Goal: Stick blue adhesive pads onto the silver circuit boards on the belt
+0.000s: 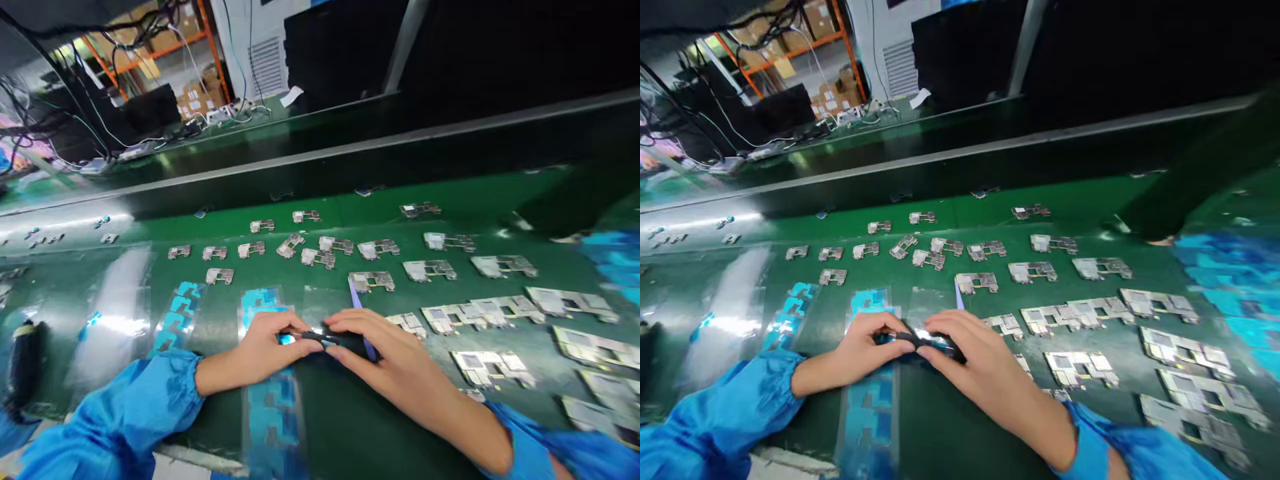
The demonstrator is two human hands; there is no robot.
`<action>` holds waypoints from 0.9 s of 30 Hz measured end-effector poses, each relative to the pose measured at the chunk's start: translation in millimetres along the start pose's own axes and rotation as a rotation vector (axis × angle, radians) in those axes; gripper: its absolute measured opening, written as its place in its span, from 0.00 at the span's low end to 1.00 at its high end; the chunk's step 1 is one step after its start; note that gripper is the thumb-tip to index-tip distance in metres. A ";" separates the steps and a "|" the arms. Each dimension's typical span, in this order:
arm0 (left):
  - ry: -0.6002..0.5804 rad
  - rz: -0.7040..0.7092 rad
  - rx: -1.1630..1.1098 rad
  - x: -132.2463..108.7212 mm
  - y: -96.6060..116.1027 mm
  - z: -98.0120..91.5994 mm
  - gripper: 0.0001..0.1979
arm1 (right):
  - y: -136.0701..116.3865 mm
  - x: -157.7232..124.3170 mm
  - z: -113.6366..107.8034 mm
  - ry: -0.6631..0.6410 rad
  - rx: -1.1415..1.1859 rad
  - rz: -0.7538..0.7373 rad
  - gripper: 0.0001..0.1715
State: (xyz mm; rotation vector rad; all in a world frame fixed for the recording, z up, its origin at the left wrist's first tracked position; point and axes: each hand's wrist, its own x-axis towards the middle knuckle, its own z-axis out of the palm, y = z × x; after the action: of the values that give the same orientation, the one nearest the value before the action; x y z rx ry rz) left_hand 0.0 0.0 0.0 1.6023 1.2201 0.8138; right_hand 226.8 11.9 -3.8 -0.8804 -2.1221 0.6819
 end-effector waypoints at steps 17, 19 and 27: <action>-0.069 0.488 0.416 -8.7 -10.1 -3.5 0.25 | -15.4 -0.2 -28.4 0.072 0.117 0.105 0.05; -0.176 0.631 0.541 -12.1 -14.4 3.0 0.29 | -12.5 0.6 -34.6 0.124 0.097 0.149 0.04; -0.354 0.481 0.700 75.2 -1.2 -73.8 0.29 | 0.7 10.9 -34.6 0.231 0.327 0.651 0.18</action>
State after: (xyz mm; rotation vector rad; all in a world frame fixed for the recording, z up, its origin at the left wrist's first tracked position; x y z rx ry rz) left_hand -45.0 92.7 22.1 2.5485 0.9095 0.3499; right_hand 248.7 27.1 20.9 -1.3938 -1.4490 1.1495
